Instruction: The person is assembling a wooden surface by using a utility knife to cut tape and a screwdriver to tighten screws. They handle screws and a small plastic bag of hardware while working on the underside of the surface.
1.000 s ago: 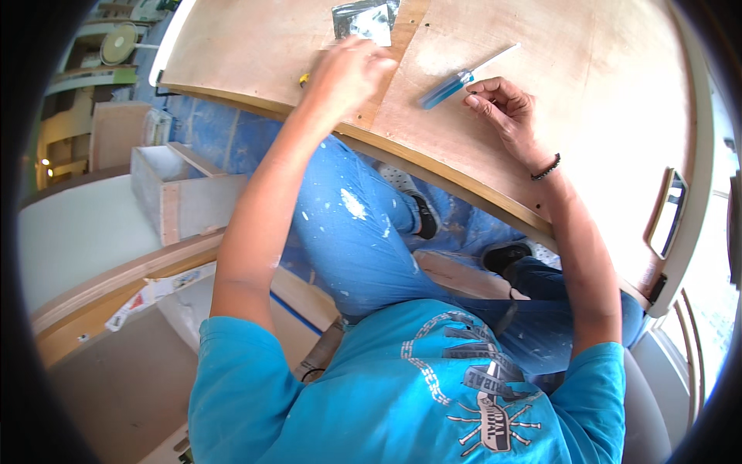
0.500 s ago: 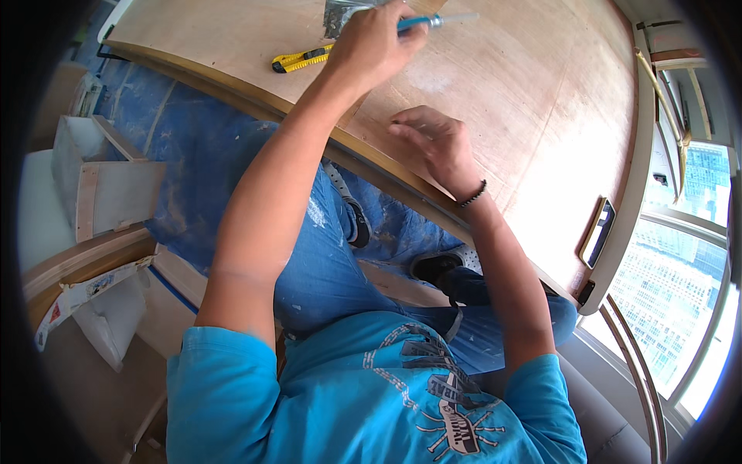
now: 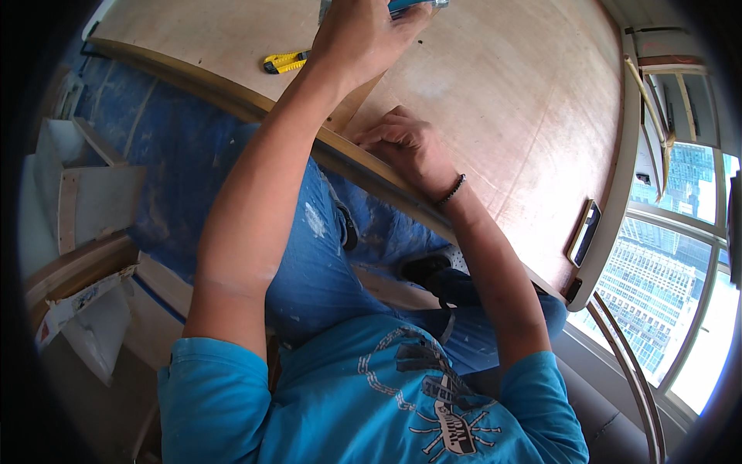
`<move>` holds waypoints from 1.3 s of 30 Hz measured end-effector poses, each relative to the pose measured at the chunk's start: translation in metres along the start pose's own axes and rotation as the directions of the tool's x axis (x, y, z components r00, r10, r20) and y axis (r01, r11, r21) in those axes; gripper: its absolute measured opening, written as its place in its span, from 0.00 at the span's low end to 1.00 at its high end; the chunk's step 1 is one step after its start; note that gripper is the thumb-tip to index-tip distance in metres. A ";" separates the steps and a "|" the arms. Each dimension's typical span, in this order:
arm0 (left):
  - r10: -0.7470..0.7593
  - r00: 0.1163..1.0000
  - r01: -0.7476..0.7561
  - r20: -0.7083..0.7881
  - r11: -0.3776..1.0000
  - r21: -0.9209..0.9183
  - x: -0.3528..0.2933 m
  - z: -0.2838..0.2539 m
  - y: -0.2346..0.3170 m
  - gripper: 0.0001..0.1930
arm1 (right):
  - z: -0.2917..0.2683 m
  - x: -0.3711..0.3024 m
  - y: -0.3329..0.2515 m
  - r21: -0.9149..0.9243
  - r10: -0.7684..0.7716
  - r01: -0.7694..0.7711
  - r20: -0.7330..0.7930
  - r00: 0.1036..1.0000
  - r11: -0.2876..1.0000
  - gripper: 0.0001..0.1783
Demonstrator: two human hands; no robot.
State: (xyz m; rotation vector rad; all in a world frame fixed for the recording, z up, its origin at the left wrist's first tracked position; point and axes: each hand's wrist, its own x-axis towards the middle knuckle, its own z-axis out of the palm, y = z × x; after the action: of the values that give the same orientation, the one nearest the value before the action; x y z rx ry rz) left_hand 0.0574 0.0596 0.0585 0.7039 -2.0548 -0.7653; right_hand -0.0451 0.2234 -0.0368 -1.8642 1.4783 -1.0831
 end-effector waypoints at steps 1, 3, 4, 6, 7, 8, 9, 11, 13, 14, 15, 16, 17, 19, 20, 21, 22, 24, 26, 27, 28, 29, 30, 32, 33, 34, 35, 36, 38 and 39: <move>0.009 1.000 -0.009 0.014 1.000 0.002 0.000 -0.001 0.002 0.12 | 0.000 0.001 0.000 0.000 -0.001 0.001 0.012 1.000 1.000 0.05; -0.014 0.998 0.009 -0.053 0.997 -0.082 0.001 -0.002 0.007 0.11 | -0.001 0.002 0.001 -0.036 -0.002 0.003 0.040 0.999 0.999 0.07; -0.027 0.996 0.016 -0.084 0.992 -0.125 0.001 -0.003 0.009 0.11 | -0.002 0.003 0.002 -0.052 0.000 0.003 0.053 0.999 0.999 0.08; -0.182 0.981 0.163 -0.066 0.961 -0.222 0.004 -0.004 0.009 0.10 | -0.003 0.003 0.006 -0.003 -0.005 0.006 0.076 0.997 1.000 0.07; -0.257 0.965 0.235 -0.051 0.935 -0.265 0.006 -0.006 0.006 0.09 | -0.003 0.003 0.008 0.027 -0.023 0.021 0.075 0.997 0.999 0.06; -0.191 0.975 0.162 -0.114 0.961 -0.223 0.008 -0.008 0.001 0.10 | -0.003 0.002 0.010 0.007 -0.017 0.016 0.083 0.996 1.000 0.07; -0.123 0.976 0.091 -0.178 0.980 -0.175 0.011 -0.010 -0.006 0.10 | -0.002 0.002 0.011 -0.007 -0.026 0.027 0.082 0.996 1.000 0.07; -0.121 0.968 0.093 -0.220 0.987 -0.135 0.014 -0.014 -0.024 0.10 | -0.002 0.000 0.014 -0.015 -0.037 0.039 0.075 0.996 0.999 0.08; -0.259 0.958 0.240 -0.122 0.960 -0.145 0.013 -0.017 -0.044 0.15 | -0.001 -0.003 0.015 0.001 -0.034 0.034 0.066 0.997 0.999 0.08; -0.327 0.942 0.314 -0.072 0.938 -0.145 0.012 -0.016 -0.051 0.18 | 0.000 -0.004 0.016 -0.003 -0.033 0.033 0.060 0.998 0.999 0.07; -0.336 0.941 0.333 -0.026 0.939 -0.086 0.011 -0.012 -0.057 0.17 | -0.001 -0.005 0.016 -0.008 -0.032 0.033 0.053 0.998 0.999 0.06; -0.347 0.938 0.347 0.017 0.938 -0.026 0.008 -0.006 -0.061 0.16 | -0.001 -0.005 0.015 -0.010 -0.039 0.039 0.046 0.998 0.999 0.06; -0.366 0.929 0.365 0.054 0.930 0.034 0.006 0.000 -0.063 0.16 | 0.000 -0.005 0.014 0.011 -0.026 0.026 0.025 0.999 1.000 0.05; -0.385 0.892 0.348 0.237 0.920 0.183 0.000 0.021 -0.059 0.17 | -0.001 -0.004 0.011 0.064 -0.008 0.009 -0.016 1.000 0.998 0.04; -0.374 0.873 0.305 0.314 0.920 0.248 -0.004 0.033 -0.056 0.18 | -0.002 -0.005 0.009 0.131 0.037 -0.030 -0.052 0.998 0.991 0.05; -0.381 0.827 0.330 0.414 0.924 0.193 -0.007 0.043 -0.053 0.24 | -0.003 -0.007 0.008 0.201 0.090 -0.071 -0.087 0.992 0.977 0.05; -0.339 0.826 0.267 0.451 0.939 0.219 -0.009 0.049 -0.052 0.26 | -0.005 -0.011 0.006 0.273 0.151 -0.113 -0.121 0.981 0.955 0.05; -0.261 0.796 0.142 0.547 0.958 0.250 -0.007 0.057 -0.055 0.28 | -0.016 -0.023 0.005 0.170 0.137 -0.116 -0.121 0.983 0.979 0.06; -0.270 0.913 0.118 0.307 0.892 0.435 0.005 0.051 -0.068 0.39 | -0.031 -0.043 0.007 0.152 0.192 -0.168 -0.161 0.968 0.974 0.07; -0.306 0.908 0.122 0.285 0.847 0.518 0.018 0.043 -0.079 0.42 | -0.037 -0.054 0.010 0.187 0.251 -0.216 -0.191 0.949 0.958 0.07; -0.357 0.899 0.139 0.254 0.783 0.606 0.031 0.034 -0.090 0.46 | -0.044 -0.065 0.014 0.232 0.298 -0.249 -0.208 0.932 0.940 0.07; -0.424 0.851 0.129 0.308 0.739 0.661 0.042 0.030 -0.100 0.48 | -0.050 -0.075 0.019 0.203 0.381 -0.338 -0.230 0.896 0.919 0.08; -0.489 0.802 0.111 0.343 0.687 0.718 0.054 0.025 -0.109 0.51 | -0.054 -0.082 0.023 0.233 0.384 -0.327 -0.271 0.883 0.916 0.08; -0.553 0.740 0.080 0.383 0.638 0.766 0.065 0.015 -0.126 0.56 | -0.056 -0.092 0.028 0.327 0.440 -0.331 -0.357 0.824 0.885 0.08; -0.549 0.735 0.074 0.399 0.649 0.757 0.069 0.013 -0.133 0.58 | -0.056 -0.094 0.029 0.317 0.413 -0.302 -0.383 0.827 0.899 0.08; -0.576 0.694 0.080 0.432 0.657 0.750 0.072 0.013 -0.139 0.60 | -0.055 -0.092 0.029 0.288 0.400 -0.303 -0.385 0.832 0.908 0.08; -0.610 0.679 0.188 0.408 0.682 0.707 0.073 0.013 -0.146 0.62 | -0.055 -0.090 0.027 0.261 0.391 -0.308 -0.386 0.835 0.915 0.08; -0.585 0.707 0.167 0.399 0.685 0.709 0.076 0.015 -0.151 0.62 | -0.055 -0.085 0.026 0.244 0.420 -0.349 -0.377 0.825 0.905 0.08; -0.570 0.721 0.123 0.394 0.664 0.738 0.076 0.017 -0.159 0.62 | -0.053 -0.073 0.024 0.201 0.363 -0.308 -0.359 0.860 0.930 0.09; -0.562 0.713 0.149 0.420 0.707 0.692 0.076 0.017 -0.159 0.57 | -0.053 -0.065 0.024 0.200 0.316 -0.259 -0.354 0.880 0.945 0.10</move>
State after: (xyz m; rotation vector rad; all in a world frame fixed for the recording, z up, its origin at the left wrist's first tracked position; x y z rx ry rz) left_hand 0.0373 -0.0946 -0.0270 1.4504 -2.8657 -0.5618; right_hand -0.1083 0.2835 -0.0445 -1.3232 1.7677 -1.4169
